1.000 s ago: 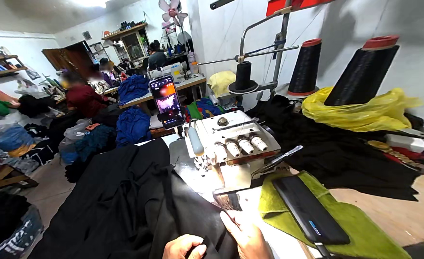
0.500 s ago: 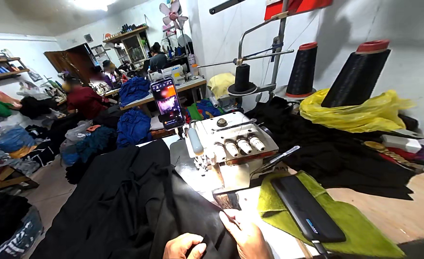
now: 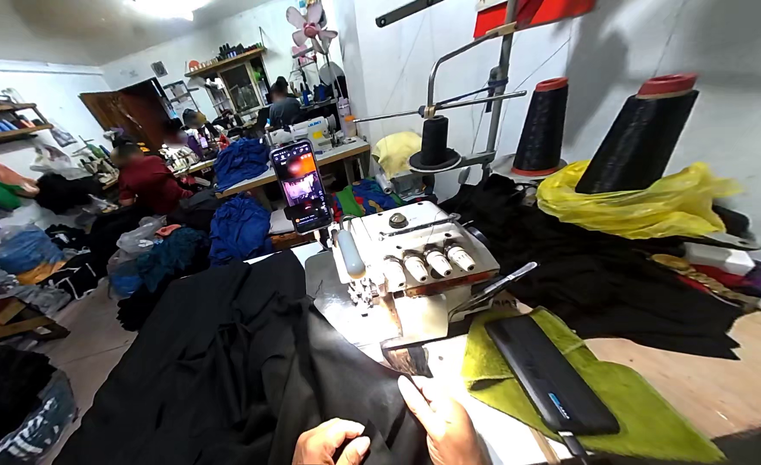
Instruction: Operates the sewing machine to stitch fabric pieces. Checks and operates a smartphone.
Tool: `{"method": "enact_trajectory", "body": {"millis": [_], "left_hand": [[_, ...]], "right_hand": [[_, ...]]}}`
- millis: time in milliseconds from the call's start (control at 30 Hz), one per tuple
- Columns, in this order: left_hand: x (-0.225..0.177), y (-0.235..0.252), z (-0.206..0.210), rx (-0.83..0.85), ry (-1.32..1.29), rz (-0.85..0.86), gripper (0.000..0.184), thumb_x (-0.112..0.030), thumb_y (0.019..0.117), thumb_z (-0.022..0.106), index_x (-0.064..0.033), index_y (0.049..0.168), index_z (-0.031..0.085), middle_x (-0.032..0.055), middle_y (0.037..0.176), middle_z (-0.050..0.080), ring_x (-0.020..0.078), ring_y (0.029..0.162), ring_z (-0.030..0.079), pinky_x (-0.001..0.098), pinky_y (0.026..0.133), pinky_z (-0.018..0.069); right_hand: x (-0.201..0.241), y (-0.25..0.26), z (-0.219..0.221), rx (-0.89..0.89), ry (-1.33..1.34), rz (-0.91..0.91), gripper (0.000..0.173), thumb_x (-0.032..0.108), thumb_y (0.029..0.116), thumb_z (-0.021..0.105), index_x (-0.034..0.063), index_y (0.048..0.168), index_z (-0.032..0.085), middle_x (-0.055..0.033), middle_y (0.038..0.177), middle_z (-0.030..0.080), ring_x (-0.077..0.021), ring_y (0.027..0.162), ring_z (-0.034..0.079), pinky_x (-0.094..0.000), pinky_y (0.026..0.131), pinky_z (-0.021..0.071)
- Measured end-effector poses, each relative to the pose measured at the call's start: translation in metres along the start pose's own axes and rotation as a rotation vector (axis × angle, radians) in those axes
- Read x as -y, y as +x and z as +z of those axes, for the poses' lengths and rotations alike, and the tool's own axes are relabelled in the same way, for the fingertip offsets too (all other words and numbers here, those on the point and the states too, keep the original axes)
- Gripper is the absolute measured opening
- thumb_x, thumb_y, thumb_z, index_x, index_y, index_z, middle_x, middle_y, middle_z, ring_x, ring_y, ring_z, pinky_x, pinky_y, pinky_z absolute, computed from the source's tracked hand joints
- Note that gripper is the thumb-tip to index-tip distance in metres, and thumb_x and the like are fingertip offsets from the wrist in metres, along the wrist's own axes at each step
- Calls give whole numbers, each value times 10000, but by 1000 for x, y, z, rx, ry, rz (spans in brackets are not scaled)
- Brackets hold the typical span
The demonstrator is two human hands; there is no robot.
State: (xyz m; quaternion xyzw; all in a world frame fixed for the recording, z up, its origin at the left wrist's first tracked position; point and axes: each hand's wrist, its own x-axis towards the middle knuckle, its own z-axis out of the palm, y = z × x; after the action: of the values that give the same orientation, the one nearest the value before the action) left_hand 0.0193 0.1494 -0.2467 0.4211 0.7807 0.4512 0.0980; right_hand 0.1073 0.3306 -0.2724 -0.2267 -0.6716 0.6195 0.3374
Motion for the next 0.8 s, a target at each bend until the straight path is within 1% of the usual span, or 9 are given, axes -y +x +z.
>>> {"method": "enact_trajectory", "body": {"millis": [133,267,367,533,600,733,800], "left_hand": [[0,0,0,0,-5,1,167,-112,975,663,8,999,777,92,973,773,101,923,732,284,889,585],[0,0,0,-2,-5,4,166,-111,974,665,7,1004,777,90,974,774,97,922,732,280,887,587],[0,0,0,-1,-3,4,166,-111,976,663,7,1003,777,93,971,772,103,918,732,281,885,586],[0,0,0,1,-3,6,164,-111,976,665,6,999,776,92,968,772,100,919,731,281,883,587],[0,1,0,-2,-1,8,161,-105,974,664,6,999,777,93,972,773,103,926,732,288,889,588],[0,0,0,-1,2,6,163,-112,976,666,4,998,778,89,973,774,101,924,732,291,890,588],[0,0,1,-1,2,8,163,-114,976,666,3,999,777,89,974,773,101,924,731,289,888,587]], "right_hand": [[3,-1,-1,-8,0,25,214,170,1010,594,43,914,736,28,765,665,11,727,610,-208,713,515],[2,-1,-1,-24,16,15,266,165,1020,564,62,811,693,50,702,606,8,684,574,-213,678,492],[1,-1,-1,-35,38,18,285,164,1023,557,68,783,677,52,695,600,6,683,574,-213,678,492],[2,-1,-2,-26,24,20,263,160,1016,567,64,805,689,51,701,604,8,683,573,-216,677,491],[4,-1,-2,-14,9,20,236,155,1012,581,46,854,719,36,729,637,9,700,590,-214,695,504],[3,0,-2,-9,-3,12,207,160,1002,607,36,892,729,18,757,663,2,717,609,-216,704,517],[3,-1,-2,-9,-3,13,189,155,995,617,32,918,738,8,785,685,2,742,628,-219,725,532]]}}
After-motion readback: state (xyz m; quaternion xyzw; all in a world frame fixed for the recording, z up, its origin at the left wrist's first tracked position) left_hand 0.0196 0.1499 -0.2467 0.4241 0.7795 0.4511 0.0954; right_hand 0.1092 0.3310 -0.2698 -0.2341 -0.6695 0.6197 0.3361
